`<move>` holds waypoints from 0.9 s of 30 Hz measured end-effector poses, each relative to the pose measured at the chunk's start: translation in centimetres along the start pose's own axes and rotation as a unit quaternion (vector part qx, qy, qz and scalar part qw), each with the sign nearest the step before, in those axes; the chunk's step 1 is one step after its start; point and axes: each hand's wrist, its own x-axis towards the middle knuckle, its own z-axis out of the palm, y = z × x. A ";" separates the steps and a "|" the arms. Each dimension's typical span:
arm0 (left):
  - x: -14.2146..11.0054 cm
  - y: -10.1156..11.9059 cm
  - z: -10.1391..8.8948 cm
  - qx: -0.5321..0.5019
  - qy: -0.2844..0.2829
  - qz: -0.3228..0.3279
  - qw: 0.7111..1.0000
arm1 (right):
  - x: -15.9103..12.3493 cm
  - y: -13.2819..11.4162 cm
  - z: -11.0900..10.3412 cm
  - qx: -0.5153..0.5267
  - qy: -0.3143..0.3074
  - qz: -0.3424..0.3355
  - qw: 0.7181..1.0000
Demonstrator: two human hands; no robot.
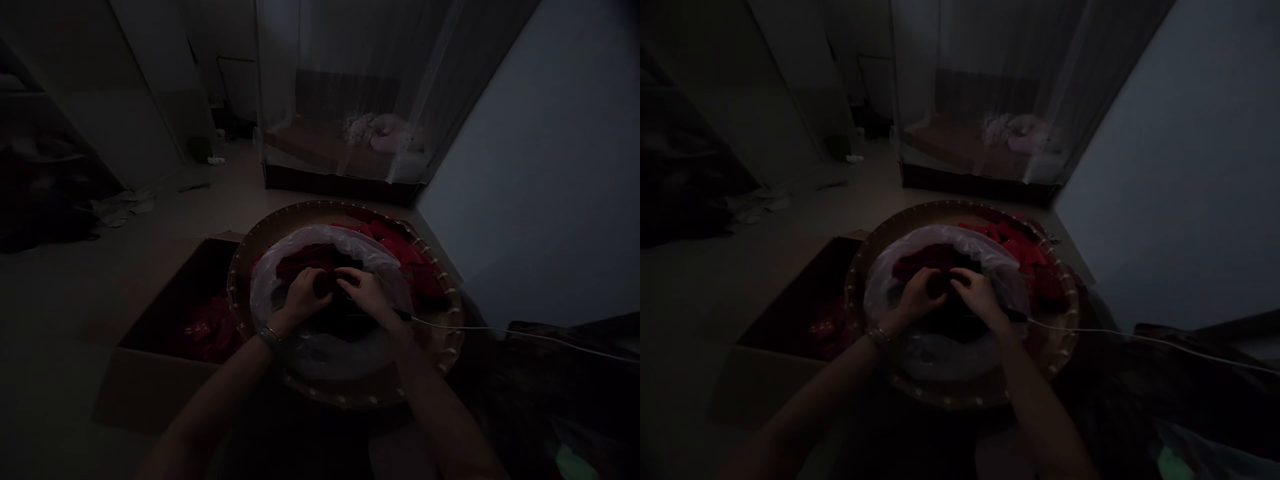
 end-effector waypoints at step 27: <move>0.0 0.3 0.0 0.006 -0.010 -0.008 1.000 | -0.7 -1.7 0.1 -0.081 0.076 -0.113 0.987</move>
